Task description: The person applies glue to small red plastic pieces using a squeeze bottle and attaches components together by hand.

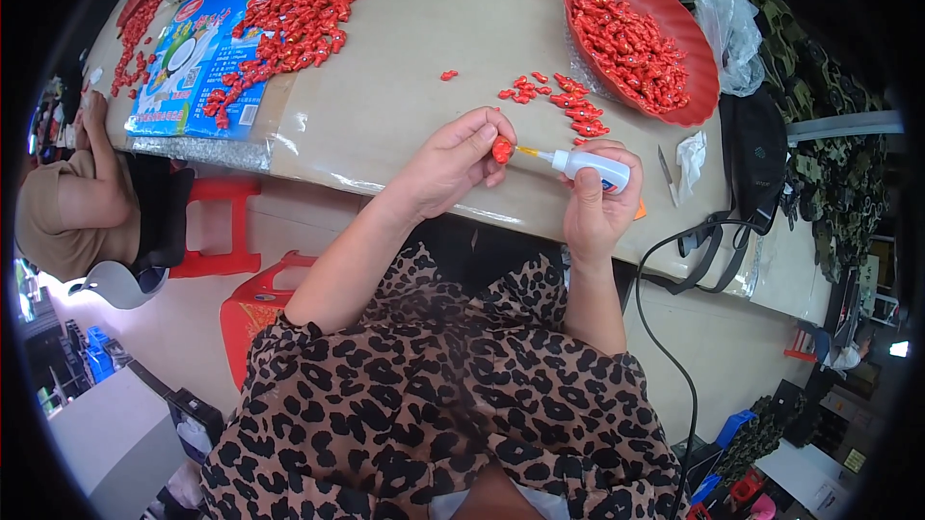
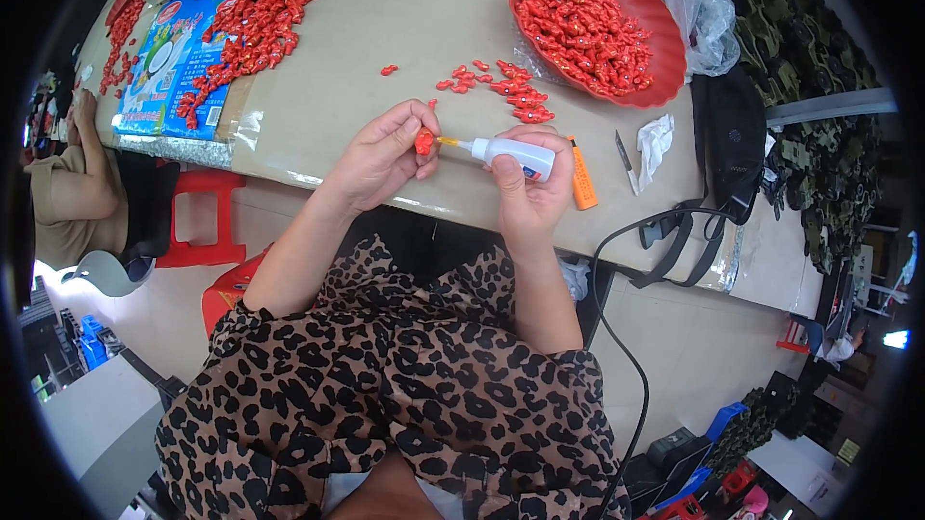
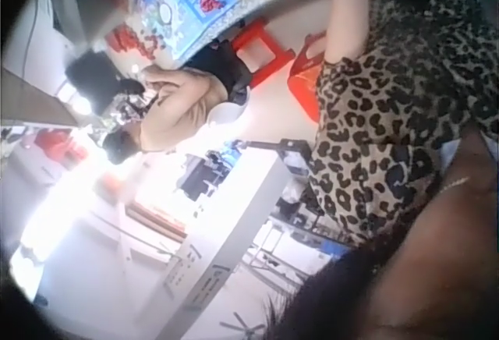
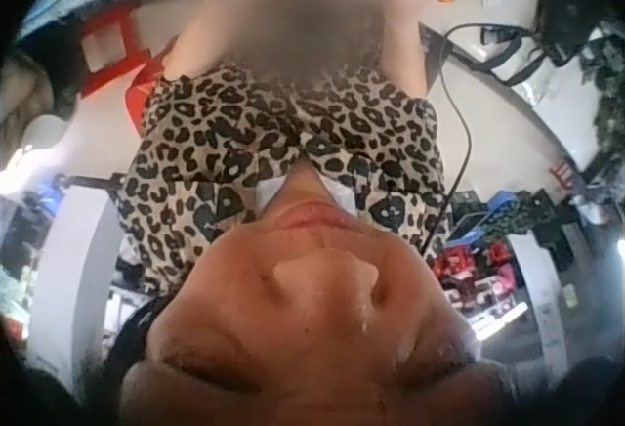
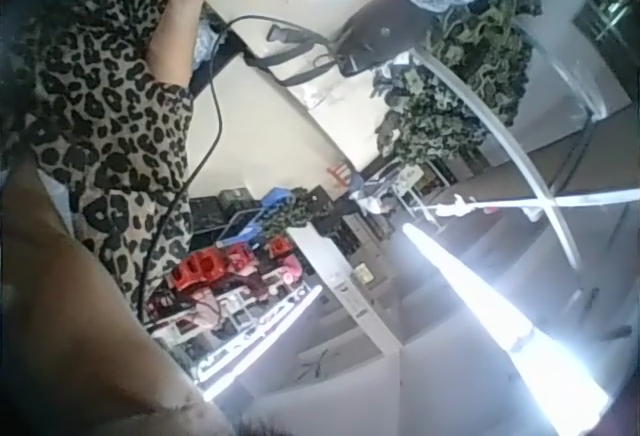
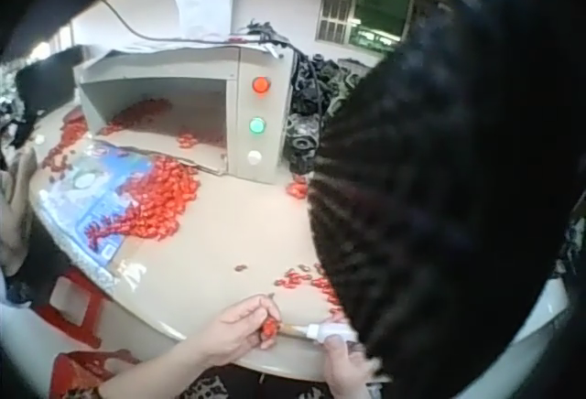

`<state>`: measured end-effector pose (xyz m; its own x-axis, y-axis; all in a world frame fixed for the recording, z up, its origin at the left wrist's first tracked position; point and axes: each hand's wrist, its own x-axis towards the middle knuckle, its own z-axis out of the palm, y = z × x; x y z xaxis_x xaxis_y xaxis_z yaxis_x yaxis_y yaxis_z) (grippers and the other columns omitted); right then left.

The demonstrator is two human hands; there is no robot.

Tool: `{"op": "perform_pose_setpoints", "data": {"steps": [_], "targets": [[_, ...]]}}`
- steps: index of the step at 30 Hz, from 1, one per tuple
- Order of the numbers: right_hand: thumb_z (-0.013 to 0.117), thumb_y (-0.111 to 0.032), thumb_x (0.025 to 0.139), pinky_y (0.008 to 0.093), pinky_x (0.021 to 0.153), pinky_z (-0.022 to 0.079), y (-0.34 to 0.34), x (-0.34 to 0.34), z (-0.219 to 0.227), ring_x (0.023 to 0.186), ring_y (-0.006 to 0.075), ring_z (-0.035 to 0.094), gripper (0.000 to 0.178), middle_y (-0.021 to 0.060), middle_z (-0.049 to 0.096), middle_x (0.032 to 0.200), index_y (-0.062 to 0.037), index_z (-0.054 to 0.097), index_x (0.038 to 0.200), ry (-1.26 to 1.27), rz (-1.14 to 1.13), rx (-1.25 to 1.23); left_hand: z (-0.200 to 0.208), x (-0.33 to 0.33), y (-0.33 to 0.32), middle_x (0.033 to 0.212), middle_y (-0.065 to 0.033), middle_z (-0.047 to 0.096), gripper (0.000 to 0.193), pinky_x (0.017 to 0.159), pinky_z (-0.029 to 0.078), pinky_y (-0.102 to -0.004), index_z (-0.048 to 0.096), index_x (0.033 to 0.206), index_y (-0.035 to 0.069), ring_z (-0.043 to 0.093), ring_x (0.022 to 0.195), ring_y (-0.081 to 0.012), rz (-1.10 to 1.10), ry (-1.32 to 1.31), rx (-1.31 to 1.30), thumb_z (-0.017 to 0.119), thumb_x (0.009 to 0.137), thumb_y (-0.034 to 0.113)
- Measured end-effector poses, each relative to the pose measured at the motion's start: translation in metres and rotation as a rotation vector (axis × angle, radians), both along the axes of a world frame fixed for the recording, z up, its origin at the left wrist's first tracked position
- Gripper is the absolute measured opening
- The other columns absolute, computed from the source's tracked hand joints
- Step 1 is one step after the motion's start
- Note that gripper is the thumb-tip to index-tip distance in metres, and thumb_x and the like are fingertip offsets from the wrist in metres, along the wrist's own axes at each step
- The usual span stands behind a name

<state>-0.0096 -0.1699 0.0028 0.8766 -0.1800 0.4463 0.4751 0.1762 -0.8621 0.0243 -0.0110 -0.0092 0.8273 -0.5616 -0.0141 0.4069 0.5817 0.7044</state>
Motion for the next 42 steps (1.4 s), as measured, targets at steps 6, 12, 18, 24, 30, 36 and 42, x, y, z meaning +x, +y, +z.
{"op": "perform_pose_setpoints", "data": {"steps": [6, 12, 18, 24, 30, 36, 42], "targets": [[0.054, -0.011, 0.078, 0.0228, 0.055, 0.041, -0.0003, -0.0002, -0.002, 0.065, 0.0129, 0.047, 0.021, 0.0112, 0.047, 0.086, -0.0021, 0.04, 0.09, -0.003, -0.006, -0.011, -0.0032, 0.0003, 0.0011, 0.074, -0.0016, 0.043, 0.015, 0.059, 0.035, -0.0233, 0.045, 0.088, 0.005, 0.038, 0.063, -0.0096, -0.008, -0.025, -0.024, 0.034, 0.089, 0.015], [0.055, -0.012, 0.078, 0.0224, 0.055, 0.041, 0.0004, -0.0007, -0.0043, 0.064, 0.0127, 0.047, 0.022, 0.0113, 0.047, 0.087, -0.0021, 0.04, 0.09, -0.009, -0.015, -0.016, -0.0035, 0.0005, 0.0006, 0.074, -0.0022, 0.044, 0.014, 0.06, 0.035, -0.0233, 0.044, 0.089, 0.005, 0.039, 0.065, -0.0102, -0.002, -0.032, -0.03, 0.035, 0.088, 0.016], [0.055, -0.012, 0.078, 0.0227, 0.055, 0.042, 0.0009, -0.0008, -0.0036, 0.064, 0.0127, 0.047, 0.022, 0.0115, 0.048, 0.086, -0.002, 0.04, 0.09, -0.003, -0.03, 0.0, -0.0046, 0.0009, 0.0008, 0.075, -0.0028, 0.045, 0.014, 0.061, 0.036, -0.0239, 0.044, 0.09, 0.005, 0.04, 0.066, -0.0108, 0.01, -0.032, -0.035, 0.035, 0.088, 0.016], [0.055, -0.012, 0.077, 0.0227, 0.055, 0.042, 0.0003, -0.0011, -0.0055, 0.063, 0.0128, 0.047, 0.022, 0.0115, 0.048, 0.086, -0.0021, 0.04, 0.089, -0.005, -0.033, -0.004, -0.0022, 0.0001, 0.0002, 0.075, -0.0028, 0.045, 0.014, 0.061, 0.036, -0.0245, 0.044, 0.09, 0.004, 0.041, 0.066, -0.0109, 0.019, -0.033, -0.032, 0.037, 0.088, 0.017], [0.056, -0.013, 0.078, 0.0226, 0.054, 0.041, 0.0007, -0.0013, -0.0052, 0.063, 0.0127, 0.047, 0.022, 0.0113, 0.048, 0.086, -0.0025, 0.04, 0.089, -0.013, -0.029, -0.006, -0.0057, 0.0012, 0.0007, 0.077, -0.0036, 0.046, 0.014, 0.062, 0.036, -0.0241, 0.044, 0.091, 0.005, 0.042, 0.067, -0.012, 0.009, -0.046, -0.033, 0.036, 0.088, 0.015], [0.054, -0.014, 0.079, 0.0231, 0.055, 0.04, -0.0018, -0.0005, -0.005, 0.063, 0.0132, 0.047, 0.022, 0.0114, 0.049, 0.088, -0.0023, 0.041, 0.091, 0.044, -0.06, 0.154, -0.0025, 0.0005, 0.0004, 0.085, -0.0063, 0.05, 0.012, 0.064, 0.038, -0.0249, 0.044, 0.091, 0.004, 0.045, 0.072, -0.0121, 0.073, -0.056, -0.018, 0.045, 0.084, 0.013], [0.052, -0.014, 0.08, 0.0226, 0.054, 0.037, -0.0025, -0.0027, -0.0064, 0.062, 0.0137, 0.047, 0.02, 0.0107, 0.049, 0.087, -0.0023, 0.041, 0.092, 0.091, -0.08, 0.199, -0.0037, 0.0002, 0.0009, 0.094, -0.0089, 0.051, 0.016, 0.072, 0.04, -0.0266, 0.045, 0.093, 0.003, 0.049, 0.08, -0.0144, 0.133, -0.057, 0.014, 0.052, 0.079, 0.007]]}}
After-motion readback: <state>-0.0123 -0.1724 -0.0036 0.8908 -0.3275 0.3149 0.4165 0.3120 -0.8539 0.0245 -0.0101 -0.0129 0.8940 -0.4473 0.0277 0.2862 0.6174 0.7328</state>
